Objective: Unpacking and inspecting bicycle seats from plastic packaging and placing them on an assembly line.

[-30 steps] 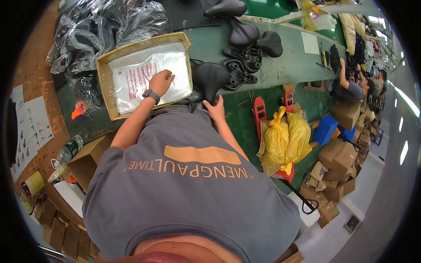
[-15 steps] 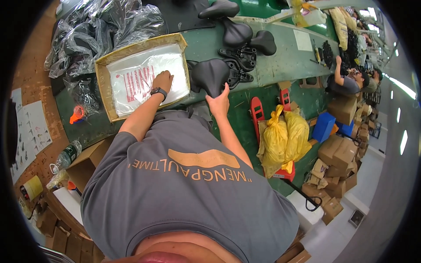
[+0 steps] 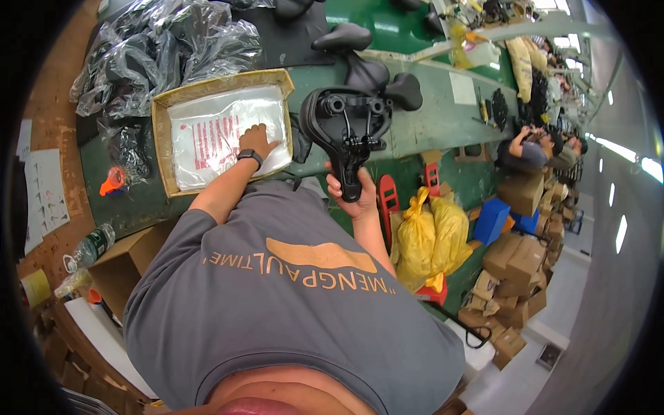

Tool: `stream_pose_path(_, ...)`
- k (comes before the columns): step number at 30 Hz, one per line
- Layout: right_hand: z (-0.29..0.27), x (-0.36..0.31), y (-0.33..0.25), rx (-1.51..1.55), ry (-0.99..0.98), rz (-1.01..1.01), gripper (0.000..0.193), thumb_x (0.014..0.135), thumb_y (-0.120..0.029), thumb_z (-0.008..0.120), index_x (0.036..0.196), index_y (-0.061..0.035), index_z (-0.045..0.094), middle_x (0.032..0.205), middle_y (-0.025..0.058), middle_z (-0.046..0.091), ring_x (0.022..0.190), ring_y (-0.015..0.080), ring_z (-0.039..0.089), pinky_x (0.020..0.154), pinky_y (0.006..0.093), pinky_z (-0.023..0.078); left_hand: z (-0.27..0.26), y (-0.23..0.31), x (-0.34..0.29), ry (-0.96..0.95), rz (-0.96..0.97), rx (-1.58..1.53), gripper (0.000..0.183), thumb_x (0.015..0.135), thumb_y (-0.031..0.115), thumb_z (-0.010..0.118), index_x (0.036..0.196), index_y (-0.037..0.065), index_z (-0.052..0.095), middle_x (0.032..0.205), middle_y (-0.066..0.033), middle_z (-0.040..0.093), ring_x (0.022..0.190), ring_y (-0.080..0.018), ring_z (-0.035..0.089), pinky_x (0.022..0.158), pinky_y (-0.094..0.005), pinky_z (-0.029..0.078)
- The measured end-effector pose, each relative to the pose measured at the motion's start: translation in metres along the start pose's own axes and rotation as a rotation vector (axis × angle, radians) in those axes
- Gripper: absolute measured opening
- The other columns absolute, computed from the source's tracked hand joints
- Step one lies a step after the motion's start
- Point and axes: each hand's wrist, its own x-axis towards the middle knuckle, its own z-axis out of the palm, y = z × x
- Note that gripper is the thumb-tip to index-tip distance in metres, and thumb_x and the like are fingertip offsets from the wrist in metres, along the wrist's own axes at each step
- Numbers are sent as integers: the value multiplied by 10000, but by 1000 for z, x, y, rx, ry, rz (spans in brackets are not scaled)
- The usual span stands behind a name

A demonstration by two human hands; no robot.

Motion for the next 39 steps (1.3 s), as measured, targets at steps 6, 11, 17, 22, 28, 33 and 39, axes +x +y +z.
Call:
stream_pose_path(6,-16,0,13,-236,313,195,499,1031,-249,668,1385,90,573,1020,139,681,867,204,605,727,323,536,20,-14,0,74,-52,-29,426,947,462,761,1145,89,707,1123,-139,713,1080,-358,695,894,-507,571)
stream_pose_path(11,-19,-16,14,-72,284,340,538,1031,-296,669,1420,63,571,951,124,645,830,208,578,806,309,518,1,-2,-13,165,18,-15,312,987,395,708,1109,110,735,1104,-127,725,1062,-329,714,891,-497,567)
stream_pose_path(17,-21,-6,12,-89,230,321,557,1021,-251,679,1466,55,544,1029,150,673,893,229,637,849,330,564,20,-27,16,12,-111,-136,307,1018,367,657,1126,97,752,1131,-167,747,1081,-362,724,926,-510,567)
stream_pose_path(22,-4,3,24,31,76,240,667,996,-180,717,1579,-1,447,1417,218,639,1012,263,702,898,349,607,44,-81,38,-21,-127,-540,246,1001,209,631,1104,36,772,1143,-233,762,1104,-418,726,955,-491,580)
stream_pose_path(28,-24,62,27,-247,121,117,558,1025,-118,698,1534,-45,480,1468,189,622,970,261,717,808,398,634,-35,-97,-6,-52,-413,-1497,251,935,-67,495,1153,-1,600,1047,-157,740,937,-271,757,798,-390,625)
stream_pose_path(33,-37,96,48,-350,101,197,576,981,-47,703,1511,-27,479,1443,208,618,1177,377,718,781,364,692,-91,-100,-59,-91,-426,-1713,330,858,-163,496,1100,43,584,1018,-77,648,968,-228,707,908,-393,643)
stream_pose_path(39,16,161,97,-136,-104,475,746,948,-57,718,1610,13,382,1617,218,481,1389,468,561,835,405,666,-154,-61,-113,-334,-105,-1810,236,925,-124,556,1015,85,617,1001,-47,678,971,-213,731,913,-370,628)
